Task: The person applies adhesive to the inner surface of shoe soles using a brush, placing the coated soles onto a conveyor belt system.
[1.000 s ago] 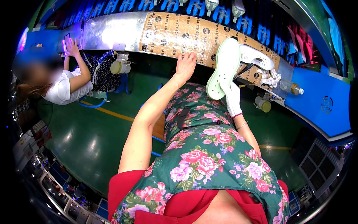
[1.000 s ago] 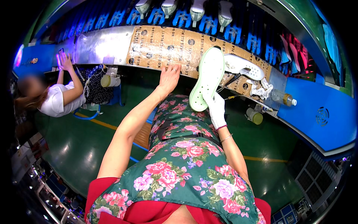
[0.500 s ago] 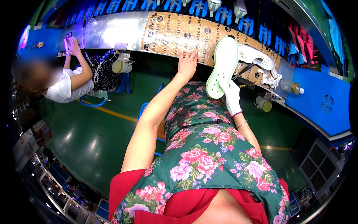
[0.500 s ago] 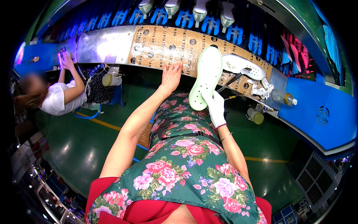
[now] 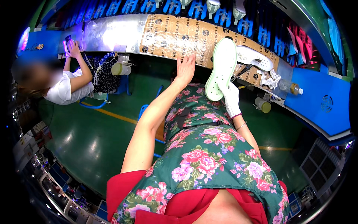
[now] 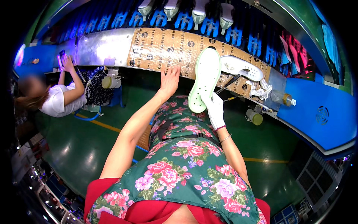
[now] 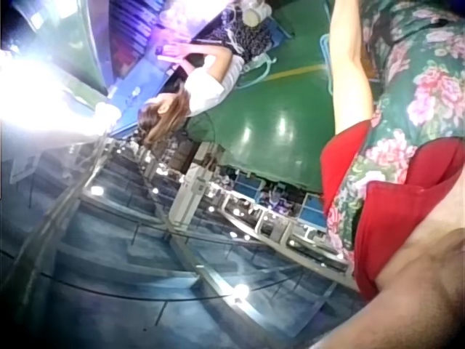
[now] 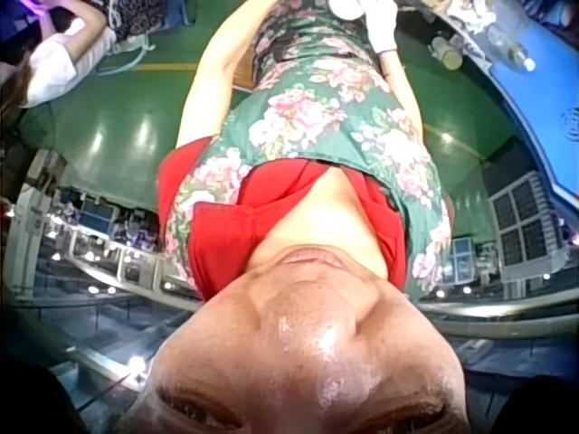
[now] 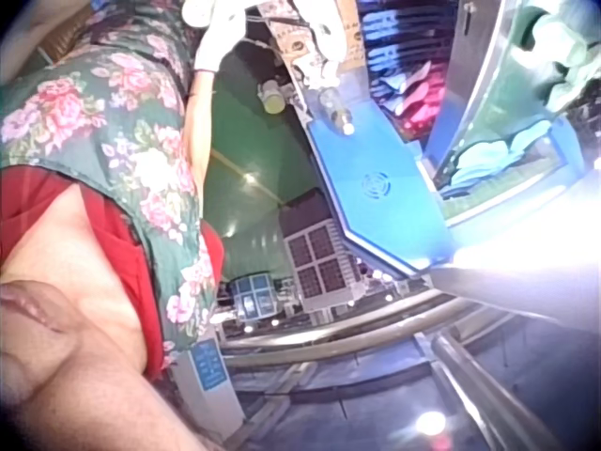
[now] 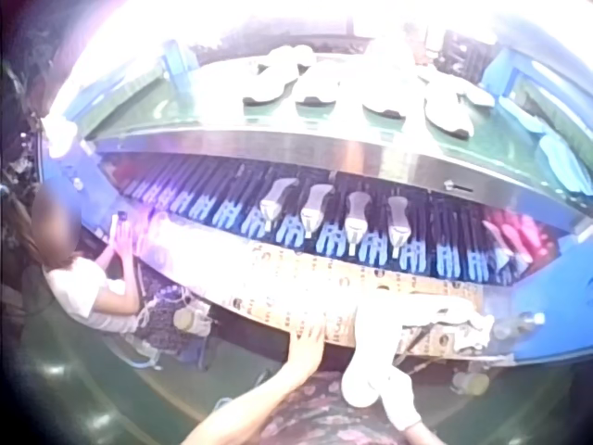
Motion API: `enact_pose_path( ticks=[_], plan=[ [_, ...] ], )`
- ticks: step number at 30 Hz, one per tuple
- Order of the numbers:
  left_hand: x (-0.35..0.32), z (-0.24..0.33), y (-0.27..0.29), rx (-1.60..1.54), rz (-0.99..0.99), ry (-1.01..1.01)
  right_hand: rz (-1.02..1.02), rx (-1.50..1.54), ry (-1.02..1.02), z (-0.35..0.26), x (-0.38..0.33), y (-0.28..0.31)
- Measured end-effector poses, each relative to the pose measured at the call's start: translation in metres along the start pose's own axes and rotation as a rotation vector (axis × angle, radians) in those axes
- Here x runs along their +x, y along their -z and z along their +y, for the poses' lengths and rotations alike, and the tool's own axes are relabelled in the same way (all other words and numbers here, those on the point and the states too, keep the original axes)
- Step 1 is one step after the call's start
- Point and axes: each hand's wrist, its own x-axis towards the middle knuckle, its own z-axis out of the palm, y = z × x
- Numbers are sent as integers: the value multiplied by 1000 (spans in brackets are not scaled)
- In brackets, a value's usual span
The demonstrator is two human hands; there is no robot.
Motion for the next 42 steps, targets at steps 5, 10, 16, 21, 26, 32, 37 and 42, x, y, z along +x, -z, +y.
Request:
enact_pose_path(
  ticks=[5, 10, 16, 21, 26, 32, 37, 42],
  plan=[
    [-5, -5, 4, 4, -43, -53, 12, -27, -47, 0, 0, 2],
    [13, -1, 4, 15, -22, -16, 14, 8, -17, 1, 5, 2],
    [-6, -1, 8, 18, -65, -51, -8, -30, -42, -4, 4, 1],
    [10, -9, 4, 60, -50, -46, -4, 2, -17, -8, 8, 1],
    [-6, -5, 3, 112, 15, -74, 2, 17, -32, -9, 9, 0],
    [7, -8, 5, 95, -69, -35, -2, 1, -20, -10, 12, 1],
    [19, -13, 11, 58, -26, -38, -4, 10, -17, -12, 15, 0],
    [10, -15, 13, -47, 5, -15, 0, 31, -27, -11, 14, 2]
  ],
)
